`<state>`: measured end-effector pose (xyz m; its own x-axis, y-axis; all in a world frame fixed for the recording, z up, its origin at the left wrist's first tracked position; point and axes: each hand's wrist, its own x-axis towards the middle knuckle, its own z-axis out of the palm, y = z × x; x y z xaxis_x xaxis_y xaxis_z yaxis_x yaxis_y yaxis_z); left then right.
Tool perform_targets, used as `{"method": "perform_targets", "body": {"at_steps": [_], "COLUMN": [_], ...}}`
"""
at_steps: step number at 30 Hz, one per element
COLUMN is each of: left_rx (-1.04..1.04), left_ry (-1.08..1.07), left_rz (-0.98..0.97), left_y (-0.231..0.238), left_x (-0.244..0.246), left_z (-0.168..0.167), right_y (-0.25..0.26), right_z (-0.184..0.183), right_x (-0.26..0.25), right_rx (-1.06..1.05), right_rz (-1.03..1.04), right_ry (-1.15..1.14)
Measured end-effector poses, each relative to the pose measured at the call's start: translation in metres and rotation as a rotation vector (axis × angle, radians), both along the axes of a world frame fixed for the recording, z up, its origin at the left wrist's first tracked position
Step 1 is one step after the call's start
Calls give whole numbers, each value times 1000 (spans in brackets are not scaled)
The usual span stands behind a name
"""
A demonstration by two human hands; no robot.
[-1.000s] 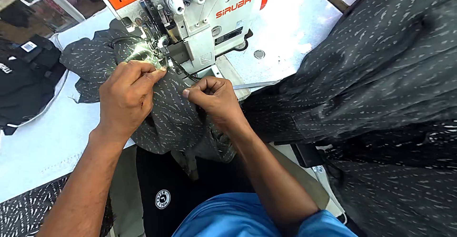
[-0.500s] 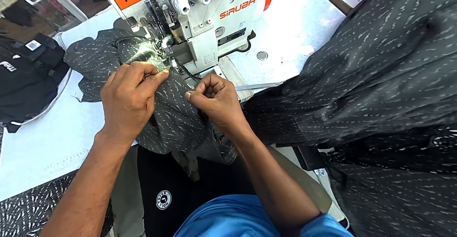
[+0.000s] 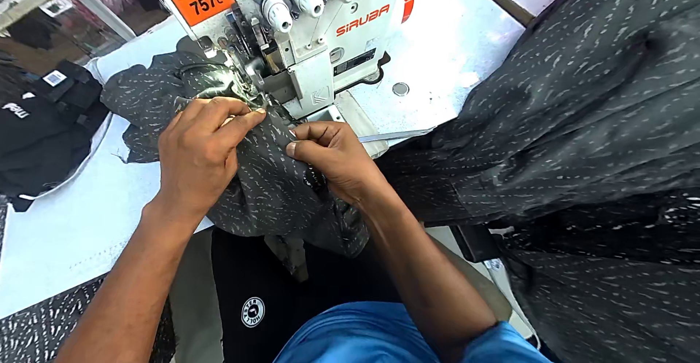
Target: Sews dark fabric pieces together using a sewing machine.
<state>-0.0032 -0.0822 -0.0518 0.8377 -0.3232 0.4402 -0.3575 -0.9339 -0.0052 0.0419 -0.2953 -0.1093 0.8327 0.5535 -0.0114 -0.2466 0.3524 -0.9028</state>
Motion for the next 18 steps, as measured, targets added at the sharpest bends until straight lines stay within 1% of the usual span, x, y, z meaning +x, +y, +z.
{"method": "perform_targets", "body": {"at_steps": [3, 8, 10, 12, 14, 15, 16, 17, 18], "left_rx": [-22, -82, -149, -184, -188, -237, -312, -402, -483], "left_ry": [50, 172, 237, 264, 195, 138, 102, 120, 193], "left_rz": [-34, -220, -278, -262, -111, 2, 142, 305, 463], "left_y": [14, 47, 52, 49, 39, 39, 47, 60, 71], "left_x": [7, 33, 40, 31, -4, -27, -46, -62, -76], "left_z": [2, 12, 15, 16, 16, 10, 1, -12, -27], "right_y": [10, 26, 29, 29, 16, 3, -10, -23, -35], "right_z": [-3, 1, 1, -4, -11, -14, -14, -14, -13], "right_x": [3, 5, 3, -3, -13, -19, -25, -29, -30], "right_rx": [-28, -20, -30, -72, -205, -291, -336, -340, -303], "right_rz": [-27, -79, -90, -106, -125, -91, -14, 109, 269], "right_ry": [-7, -30, -23, -109, -379, -511, -561, -518, -408]}}
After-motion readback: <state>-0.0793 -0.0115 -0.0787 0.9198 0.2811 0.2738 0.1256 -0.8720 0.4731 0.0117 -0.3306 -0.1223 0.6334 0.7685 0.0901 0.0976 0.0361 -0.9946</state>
